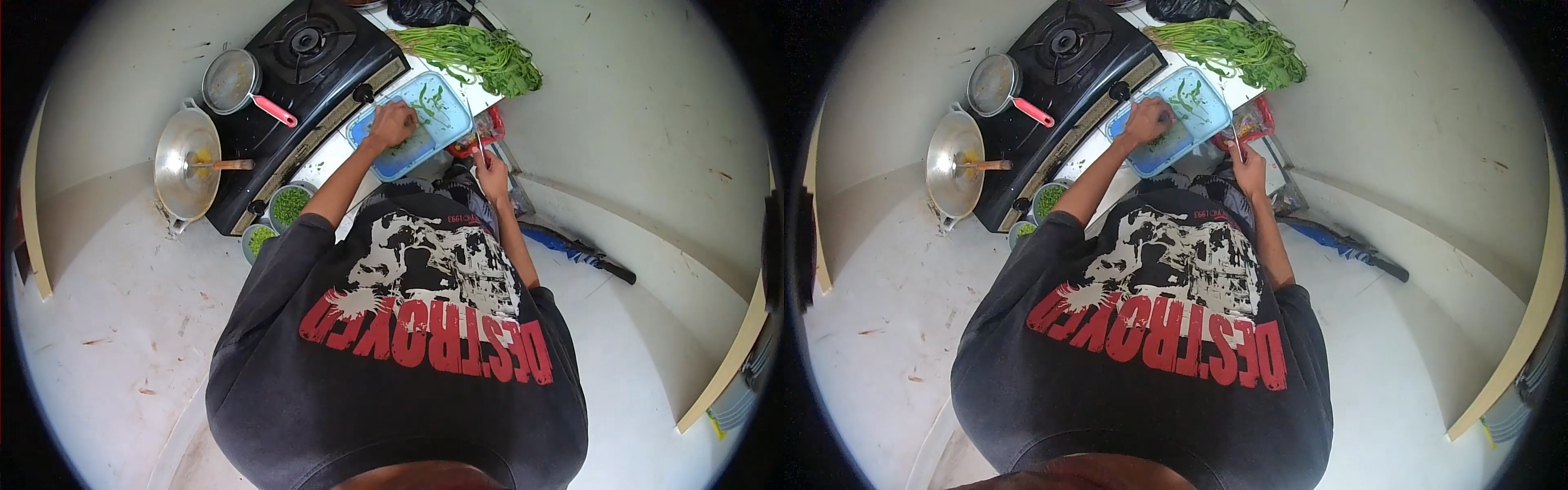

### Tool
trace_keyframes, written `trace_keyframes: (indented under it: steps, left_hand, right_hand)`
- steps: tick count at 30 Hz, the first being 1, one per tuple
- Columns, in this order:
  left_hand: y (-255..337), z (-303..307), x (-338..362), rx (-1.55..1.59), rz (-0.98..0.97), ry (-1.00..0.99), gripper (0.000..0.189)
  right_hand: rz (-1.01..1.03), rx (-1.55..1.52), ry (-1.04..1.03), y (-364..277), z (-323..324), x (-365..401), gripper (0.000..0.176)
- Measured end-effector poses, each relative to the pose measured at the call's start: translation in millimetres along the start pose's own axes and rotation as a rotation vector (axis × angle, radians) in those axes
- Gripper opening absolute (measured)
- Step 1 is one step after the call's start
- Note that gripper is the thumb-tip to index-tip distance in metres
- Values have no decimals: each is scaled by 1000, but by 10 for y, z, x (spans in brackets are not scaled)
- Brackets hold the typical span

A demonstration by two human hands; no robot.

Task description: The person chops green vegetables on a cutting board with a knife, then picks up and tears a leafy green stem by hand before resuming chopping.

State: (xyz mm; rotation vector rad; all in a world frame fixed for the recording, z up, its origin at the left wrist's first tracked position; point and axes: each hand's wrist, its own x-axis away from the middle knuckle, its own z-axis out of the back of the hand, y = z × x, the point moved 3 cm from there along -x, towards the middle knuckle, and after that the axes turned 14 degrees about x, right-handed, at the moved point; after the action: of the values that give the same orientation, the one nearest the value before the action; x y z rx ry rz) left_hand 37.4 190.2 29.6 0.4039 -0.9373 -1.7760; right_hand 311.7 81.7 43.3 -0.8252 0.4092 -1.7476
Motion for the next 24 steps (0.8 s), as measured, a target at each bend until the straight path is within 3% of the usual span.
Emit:
trace_keyframes:
  steps: [1, 4, 10, 13, 16, 17, 20, 24]
  left_hand:
    - [64, 92, -5, 43, 25, -10, 14]
    - [-231, 45, -9, 746, 91, 59, 12]
    - [-368, 69, 179, 1232, 312, 240, 13]
    - [-357, 22, 290, 1419, 287, 332, 20]
    - [-306, 24, 402, 1560, 329, 398, 27]
    - [-286, 30, 440, 1590, 373, 424, 30]
    - [-226, 45, 583, 1525, 373, 532, 29]
    - [-204, 39, 699, 1519, 306, 506, 33]
  right_hand:
    - [-8, -17, -8, -3, 6, 0, 45]
    - [-17, -61, -54, -63, 0, -17, 48]
    - [88, -18, -136, -285, -253, -421, 43]
    - [195, 174, -118, -471, -371, -636, 33]
    - [343, 108, -54, -726, -468, -744, 26]
    - [348, 148, -124, -773, -493, -783, 25]
    - [433, 266, -145, -823, -646, -888, 29]
    - [489, 423, -190, -774, -824, -988, 29]
